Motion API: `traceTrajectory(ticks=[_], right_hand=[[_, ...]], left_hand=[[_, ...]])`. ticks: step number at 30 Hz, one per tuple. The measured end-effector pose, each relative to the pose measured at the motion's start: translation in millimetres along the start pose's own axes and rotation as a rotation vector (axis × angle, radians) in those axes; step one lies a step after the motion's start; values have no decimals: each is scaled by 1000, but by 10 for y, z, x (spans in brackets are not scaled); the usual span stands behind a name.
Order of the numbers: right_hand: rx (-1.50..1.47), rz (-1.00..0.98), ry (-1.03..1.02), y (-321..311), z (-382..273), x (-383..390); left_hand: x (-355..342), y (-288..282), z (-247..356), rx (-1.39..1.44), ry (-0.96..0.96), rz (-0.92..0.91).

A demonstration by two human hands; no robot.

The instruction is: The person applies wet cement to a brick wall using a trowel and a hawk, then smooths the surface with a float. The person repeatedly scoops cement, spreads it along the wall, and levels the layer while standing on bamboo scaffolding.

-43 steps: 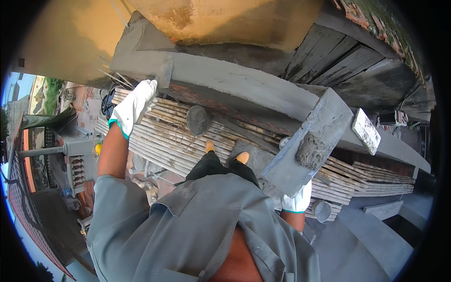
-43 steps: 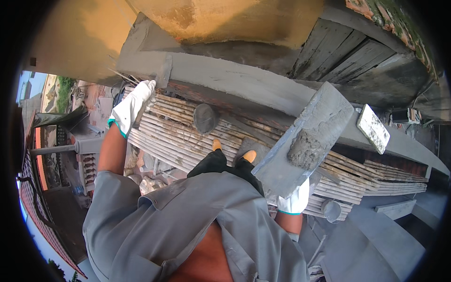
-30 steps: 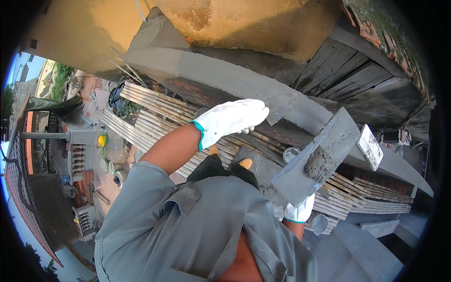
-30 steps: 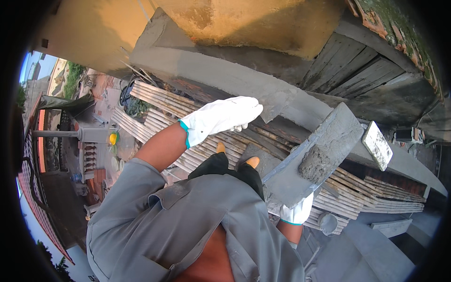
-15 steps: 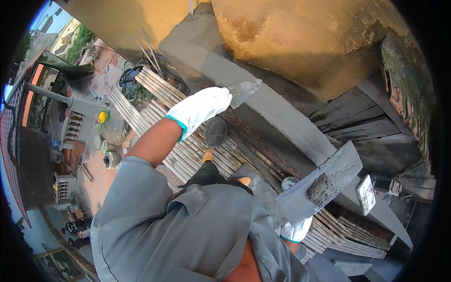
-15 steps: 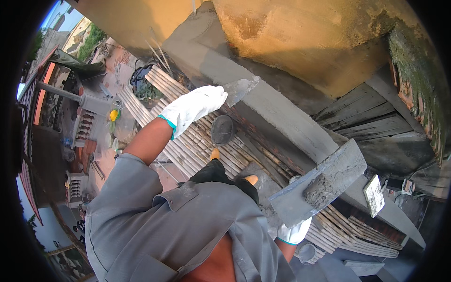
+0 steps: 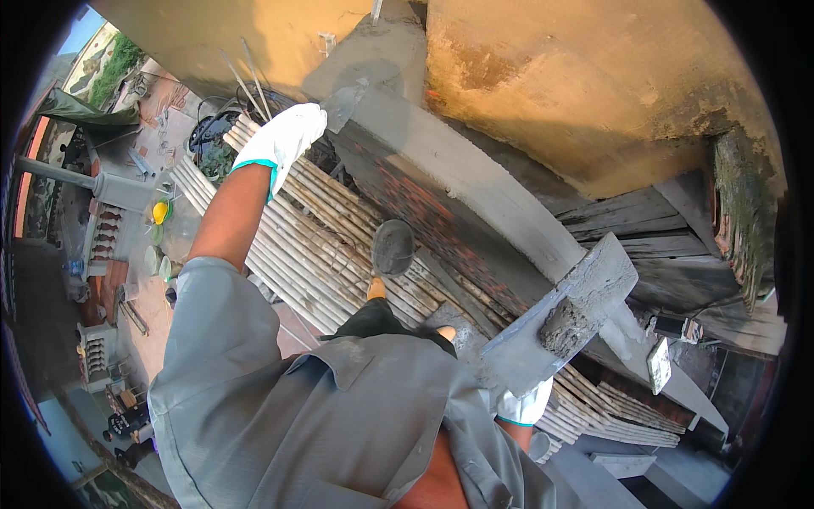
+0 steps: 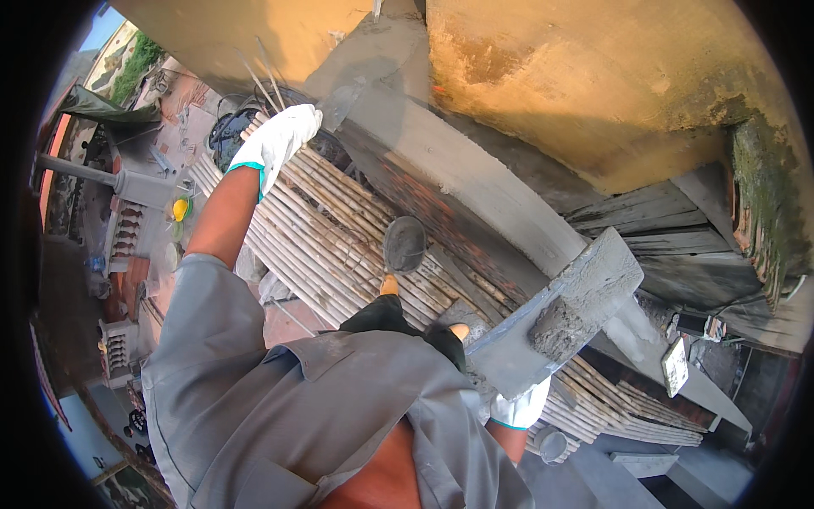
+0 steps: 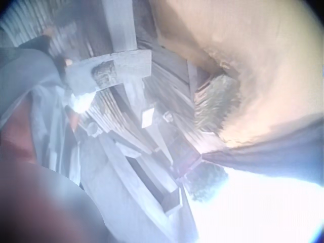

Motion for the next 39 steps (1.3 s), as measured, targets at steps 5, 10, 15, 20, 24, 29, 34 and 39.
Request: traceTrajectory(ticks=[5, 10, 15, 20, 24, 29, 34, 39], right_hand=[[-276, -152, 113, 704, -63, -110], [336, -222, -220, 1362, -593, -97], [-761, -689, 143, 2338, -1162, -700], [-1541, -1341, 245, 3189, -2059, -1040], [-1663, -1109, 656, 3922, -1947, -1432], [-1127, -952, 295, 4162, -2081, -1744], [-1286, -1127, 586, 4448, -2032, -1754], [-1381, -1173, 580, 4490, -1830, -1688]], left_hand=[[371, 470, -330, 268, -66, -21], [744, 948, -204, 1772, -776, -88], [938, 412, -425, 1926, -817, 140], [1215, -766, -896, 1471, -655, 393], [1214, -1299, -902, 1459, -504, 312], [972, -1385, -754, 1333, -425, 101], [711, -1107, -850, 1268, -637, 66], [291, -600, -942, 1223, -834, 47]])
Point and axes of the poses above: each hand's wrist, its own x-axis away from the middle knuckle, its own y-axis out of the palm, z = x × y, the point moved 9 cm from there along -x, towards the middle knuckle, and after that the axes turned 12 degrees about y, right-handed, at the moved point
